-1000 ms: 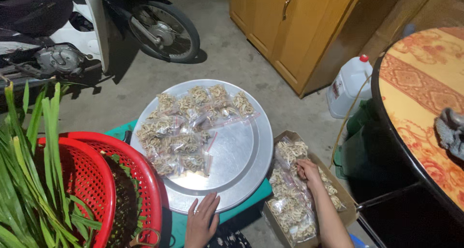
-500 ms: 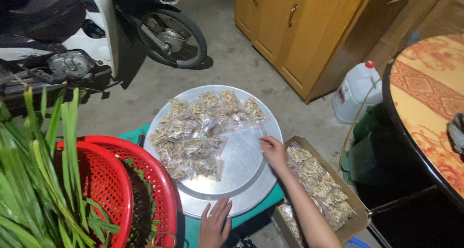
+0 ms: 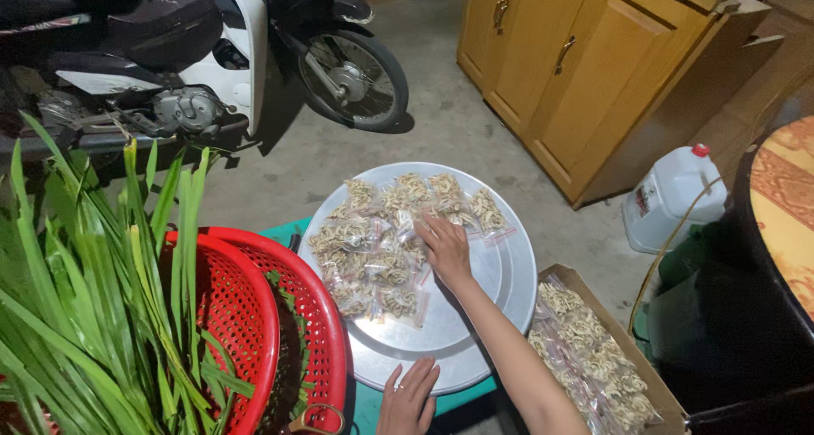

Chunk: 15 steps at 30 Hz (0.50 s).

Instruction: The person transfers small plastic bags of dried food from a metal tray into a cardboard box. After emptying the tray, the person uses scissors to cut long green leaves into smaller pieces and places them into a red basket.

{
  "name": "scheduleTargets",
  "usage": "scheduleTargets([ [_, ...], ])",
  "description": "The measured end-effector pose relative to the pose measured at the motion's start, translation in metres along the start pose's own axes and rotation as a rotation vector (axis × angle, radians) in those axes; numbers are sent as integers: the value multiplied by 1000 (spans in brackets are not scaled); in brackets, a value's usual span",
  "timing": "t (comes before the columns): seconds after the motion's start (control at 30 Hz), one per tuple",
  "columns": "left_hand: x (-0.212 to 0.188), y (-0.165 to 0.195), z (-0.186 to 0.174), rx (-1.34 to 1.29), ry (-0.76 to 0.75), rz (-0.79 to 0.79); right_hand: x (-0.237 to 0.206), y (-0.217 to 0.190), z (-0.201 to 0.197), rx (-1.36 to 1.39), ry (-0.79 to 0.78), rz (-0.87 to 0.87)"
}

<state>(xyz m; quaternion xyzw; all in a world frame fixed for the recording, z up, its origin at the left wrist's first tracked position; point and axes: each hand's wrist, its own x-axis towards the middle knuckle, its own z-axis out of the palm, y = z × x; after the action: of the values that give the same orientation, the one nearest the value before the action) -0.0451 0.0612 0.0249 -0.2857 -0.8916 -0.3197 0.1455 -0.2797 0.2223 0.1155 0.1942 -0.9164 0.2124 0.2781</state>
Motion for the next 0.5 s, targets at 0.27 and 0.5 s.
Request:
scheduleTargets([
  [0.27, -7, 14, 6, 22, 26, -30, -15, 3, -15, 48, -34, -34],
  [0.5, 1, 17, 10, 16, 27, -30, 21, -13, 7, 52, -100, 106],
])
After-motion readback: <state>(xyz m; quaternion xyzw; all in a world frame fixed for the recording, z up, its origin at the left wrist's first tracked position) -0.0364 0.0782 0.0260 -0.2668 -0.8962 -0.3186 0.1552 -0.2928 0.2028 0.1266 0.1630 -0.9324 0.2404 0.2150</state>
